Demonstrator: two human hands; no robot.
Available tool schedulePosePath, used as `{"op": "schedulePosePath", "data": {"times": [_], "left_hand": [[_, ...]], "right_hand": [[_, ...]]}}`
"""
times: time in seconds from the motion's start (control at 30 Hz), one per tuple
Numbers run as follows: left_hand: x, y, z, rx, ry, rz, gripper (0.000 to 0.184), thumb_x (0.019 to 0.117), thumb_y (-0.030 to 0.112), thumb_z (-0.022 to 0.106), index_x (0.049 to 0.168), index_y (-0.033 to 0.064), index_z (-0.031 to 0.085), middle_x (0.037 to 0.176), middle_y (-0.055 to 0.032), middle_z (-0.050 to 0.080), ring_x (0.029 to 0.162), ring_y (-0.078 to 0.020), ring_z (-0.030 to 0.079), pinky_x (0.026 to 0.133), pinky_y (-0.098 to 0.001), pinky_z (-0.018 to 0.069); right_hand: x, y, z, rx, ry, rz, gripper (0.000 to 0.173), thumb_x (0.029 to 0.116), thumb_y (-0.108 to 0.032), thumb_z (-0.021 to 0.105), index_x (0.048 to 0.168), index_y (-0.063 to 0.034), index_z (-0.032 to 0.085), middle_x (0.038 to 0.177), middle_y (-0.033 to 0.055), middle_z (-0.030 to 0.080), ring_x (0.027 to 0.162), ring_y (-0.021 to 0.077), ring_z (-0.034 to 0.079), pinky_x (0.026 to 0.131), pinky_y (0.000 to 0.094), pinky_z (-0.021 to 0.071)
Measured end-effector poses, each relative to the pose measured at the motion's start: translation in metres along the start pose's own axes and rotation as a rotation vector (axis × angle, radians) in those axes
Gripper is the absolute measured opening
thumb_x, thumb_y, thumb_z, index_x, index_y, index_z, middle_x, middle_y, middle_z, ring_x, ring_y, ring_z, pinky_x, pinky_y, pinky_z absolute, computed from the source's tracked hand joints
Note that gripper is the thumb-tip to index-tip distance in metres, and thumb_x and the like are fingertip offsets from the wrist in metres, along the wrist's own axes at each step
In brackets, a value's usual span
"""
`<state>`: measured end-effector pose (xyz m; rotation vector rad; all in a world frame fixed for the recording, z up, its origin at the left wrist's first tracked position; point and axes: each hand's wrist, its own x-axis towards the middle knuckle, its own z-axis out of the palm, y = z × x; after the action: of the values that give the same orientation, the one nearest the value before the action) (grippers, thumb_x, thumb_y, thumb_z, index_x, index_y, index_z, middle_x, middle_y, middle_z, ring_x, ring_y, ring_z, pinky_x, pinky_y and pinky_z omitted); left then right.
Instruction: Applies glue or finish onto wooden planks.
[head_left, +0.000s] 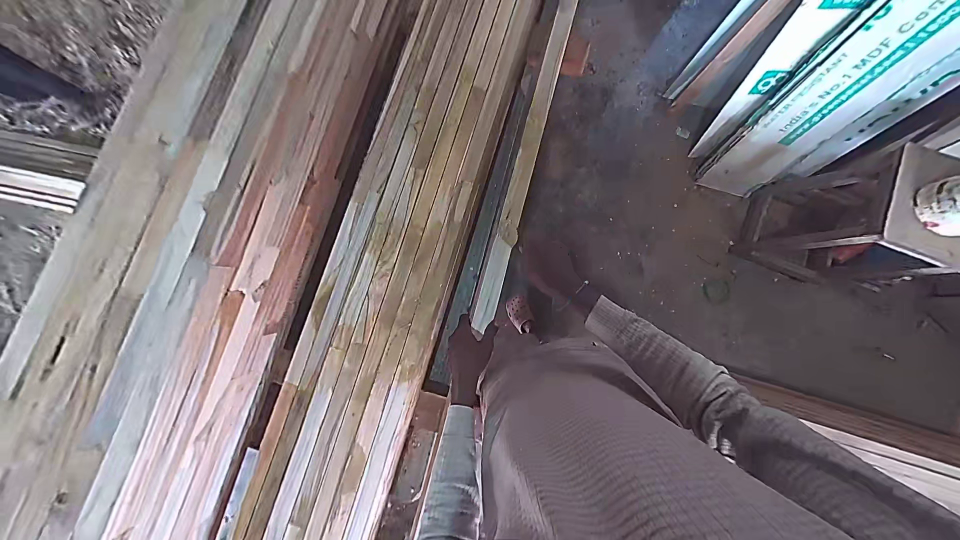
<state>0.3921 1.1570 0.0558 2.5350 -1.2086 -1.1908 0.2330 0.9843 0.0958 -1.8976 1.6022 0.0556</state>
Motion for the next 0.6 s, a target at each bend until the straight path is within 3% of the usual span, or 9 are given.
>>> {"op": "schedulePosePath", "data": {"times": [0.03, 0.17, 0.2, 0.27, 0.33, 0.43, 0.5, 0.53, 0.6], "left_hand": [[0.002, -0.002, -0.001, -0.025, 0.002, 0.022, 0.068, 0.0935, 0.054, 0.070, 0.136, 0.0021, 0.059, 0.119, -0.0216, 0.071, 0.114, -0.0356, 0.069, 0.100, -0.0570, 0.0518], [0.012, -0.017, -0.002, -0.192, -0.052, 0.022, 0.069, 0.0907, 0.055, 0.074, 0.136, 0.0040, 0.062, 0.126, -0.0204, 0.068, 0.121, -0.0318, 0.065, 0.107, -0.0545, 0.0479], [0.017, -0.023, -0.002, -0.222, -0.078, 0.006, 0.072, 0.0898, 0.057, 0.074, 0.138, 0.0053, 0.061, 0.130, -0.0199, 0.067, 0.125, -0.0310, 0.063, 0.109, -0.0541, 0.0470], [0.027, -0.033, -0.005, -0.268, -0.137, 0.011, 0.076, 0.0885, 0.059, 0.074, 0.142, 0.0067, 0.060, 0.137, -0.0182, 0.064, 0.131, -0.0283, 0.059, 0.113, -0.0522, 0.0445], [0.034, -0.041, -0.006, -0.340, -0.219, 0.048, 0.071, 0.0881, 0.055, 0.077, 0.141, 0.0097, 0.060, 0.134, -0.0122, 0.067, 0.127, -0.0205, 0.062, 0.111, -0.0449, 0.0487], [0.038, -0.057, -0.009, -0.523, -0.365, 0.058, 0.060, 0.0913, 0.036, 0.079, 0.139, 0.0056, 0.059, 0.123, -0.0105, 0.071, 0.112, -0.0165, 0.069, 0.101, -0.0371, 0.0564], [0.035, -0.055, -0.010, -0.454, -0.298, 0.059, 0.059, 0.0911, 0.040, 0.079, 0.136, 0.0057, 0.062, 0.122, -0.0122, 0.072, 0.112, -0.0196, 0.070, 0.103, -0.0414, 0.0555], [0.030, -0.050, -0.011, -0.372, -0.241, 0.054, 0.062, 0.0908, 0.046, 0.078, 0.137, 0.0075, 0.063, 0.126, -0.0133, 0.071, 0.117, -0.0220, 0.068, 0.107, -0.0456, 0.0523], [0.015, -0.039, -0.008, -0.236, -0.147, 0.035, 0.065, 0.0904, 0.052, 0.076, 0.137, 0.0082, 0.064, 0.129, -0.0159, 0.069, 0.123, -0.0267, 0.065, 0.110, -0.0518, 0.0479]], "right_hand": [[0.001, 0.007, 0.005, -0.009, 0.014, -0.020, 0.026, 0.1017, -0.026, 0.058, 0.113, -0.0043, 0.064, 0.094, 0.0165, 0.069, 0.087, 0.0356, 0.069, 0.072, 0.0545, 0.0561], [0.003, 0.026, -0.018, 0.147, 0.079, -0.049, 0.033, 0.1108, -0.033, 0.043, 0.124, -0.0059, 0.055, 0.088, 0.0183, 0.065, 0.078, 0.0365, 0.069, 0.065, 0.0537, 0.0560], [0.011, 0.038, -0.012, 0.155, 0.132, -0.107, 0.032, 0.1106, -0.033, 0.044, 0.130, -0.0100, 0.054, 0.095, 0.0179, 0.065, 0.082, 0.0360, 0.069, 0.067, 0.0535, 0.0569], [0.038, 0.055, -0.002, 0.146, 0.147, -0.223, 0.045, 0.1087, -0.025, 0.048, 0.153, -0.0209, 0.046, 0.125, 0.0235, 0.061, 0.102, 0.0419, 0.067, 0.081, 0.0584, 0.0570], [0.049, 0.070, 0.017, 0.081, 0.124, -0.264, 0.062, 0.1032, -0.020, 0.059, 0.159, -0.0315, 0.036, 0.139, 0.0275, 0.049, 0.109, 0.0474, 0.062, 0.081, 0.0615, 0.0569], [0.018, 0.059, 0.031, -0.055, 0.019, -0.275, 0.073, 0.0957, -0.002, 0.064, 0.161, -0.0172, 0.034, 0.140, 0.0339, 0.045, 0.121, 0.0523, 0.054, 0.095, 0.0606, 0.0531], [-0.009, 0.038, 0.010, -0.135, -0.084, -0.231, 0.064, 0.0970, -0.005, 0.061, 0.157, -0.0116, 0.040, 0.139, 0.0322, 0.051, 0.124, 0.0497, 0.054, 0.101, 0.0585, 0.0494], [-0.011, 0.028, -0.007, -0.136, -0.110, -0.192, 0.054, 0.0986, -0.008, 0.059, 0.152, -0.0084, 0.047, 0.134, 0.0306, 0.056, 0.120, 0.0478, 0.057, 0.098, 0.0582, 0.0507], [0.013, 0.022, -0.030, -0.061, -0.076, -0.089, 0.051, 0.1041, -0.016, 0.055, 0.153, -0.0068, 0.045, 0.136, 0.0328, 0.053, 0.115, 0.0494, 0.061, 0.091, 0.0613, 0.0534]]}}
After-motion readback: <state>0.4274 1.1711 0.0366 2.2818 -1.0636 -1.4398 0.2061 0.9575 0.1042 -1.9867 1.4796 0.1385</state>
